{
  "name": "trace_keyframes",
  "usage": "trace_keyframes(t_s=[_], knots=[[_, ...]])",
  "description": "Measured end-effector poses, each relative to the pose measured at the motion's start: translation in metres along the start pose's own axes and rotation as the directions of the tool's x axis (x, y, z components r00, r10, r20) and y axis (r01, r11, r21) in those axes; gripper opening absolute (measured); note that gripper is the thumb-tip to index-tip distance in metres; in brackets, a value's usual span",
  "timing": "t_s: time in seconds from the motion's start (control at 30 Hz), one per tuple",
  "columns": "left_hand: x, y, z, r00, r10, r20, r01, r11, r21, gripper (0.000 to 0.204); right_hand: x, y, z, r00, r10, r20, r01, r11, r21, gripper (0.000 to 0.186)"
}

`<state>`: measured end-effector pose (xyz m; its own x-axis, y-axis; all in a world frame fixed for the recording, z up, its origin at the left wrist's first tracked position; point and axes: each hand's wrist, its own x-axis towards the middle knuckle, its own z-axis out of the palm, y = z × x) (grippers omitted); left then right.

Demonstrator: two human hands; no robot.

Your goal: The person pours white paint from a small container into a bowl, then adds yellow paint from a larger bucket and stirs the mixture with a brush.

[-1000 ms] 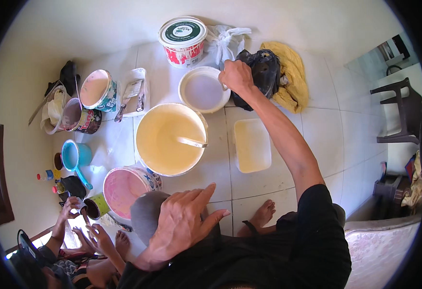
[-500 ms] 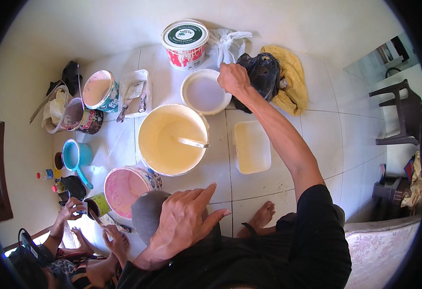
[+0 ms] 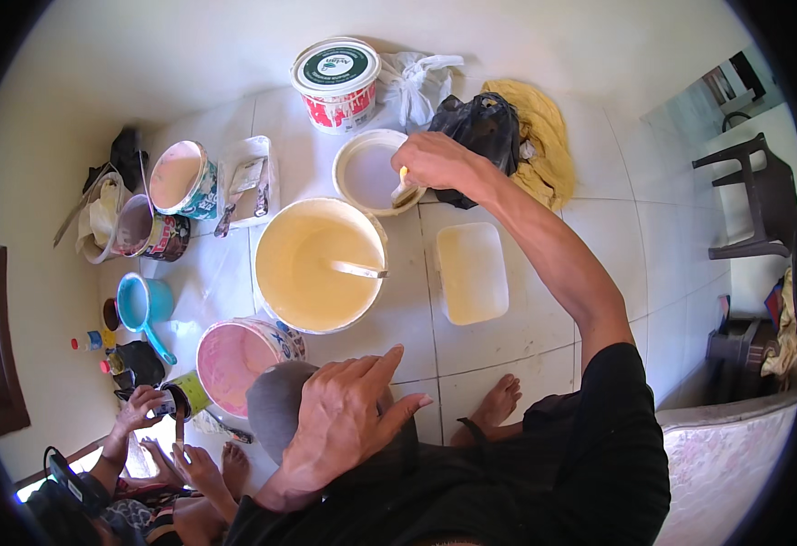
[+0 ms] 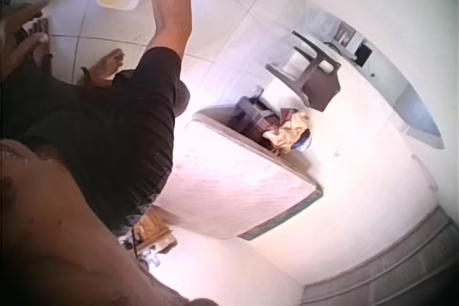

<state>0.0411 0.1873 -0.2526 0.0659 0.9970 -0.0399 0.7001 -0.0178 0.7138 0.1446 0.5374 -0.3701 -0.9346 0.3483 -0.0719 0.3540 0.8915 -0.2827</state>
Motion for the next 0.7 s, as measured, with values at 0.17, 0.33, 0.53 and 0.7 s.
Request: trace_keyframes(t_s=[0.17, 0.33, 0.53, 0.7], knots=[[-0.002, 0.003, -0.002, 1.000, -0.014, -0.009, 0.014, 1.000, 0.003, 0.053, 0.004, -0.003, -0.009, 0.999, 0.000, 0.038, -0.002, 0.999, 0.035, 0.022], [0.000, 0.006, -0.003, 1.000, -0.023, 0.005, 0.023, 1.000, 0.011, 0.052, 0.008, 0.004, -0.010, 0.994, 0.047, 0.098, -0.053, 0.997, 0.053, 0.026], [-0.001, 0.005, -0.002, 1.000, -0.018, -0.002, 0.018, 0.999, 0.028, 0.052, 0.012, 0.004, -0.014, 0.995, 0.023, 0.093, -0.029, 0.998, 0.056, 0.021], [0.000, 0.006, -0.004, 1.000, -0.017, 0.004, 0.017, 1.000, 0.004, 0.052, 0.009, 0.008, -0.021, 0.973, 0.217, -0.083, -0.207, 0.971, 0.117, 0.023]])
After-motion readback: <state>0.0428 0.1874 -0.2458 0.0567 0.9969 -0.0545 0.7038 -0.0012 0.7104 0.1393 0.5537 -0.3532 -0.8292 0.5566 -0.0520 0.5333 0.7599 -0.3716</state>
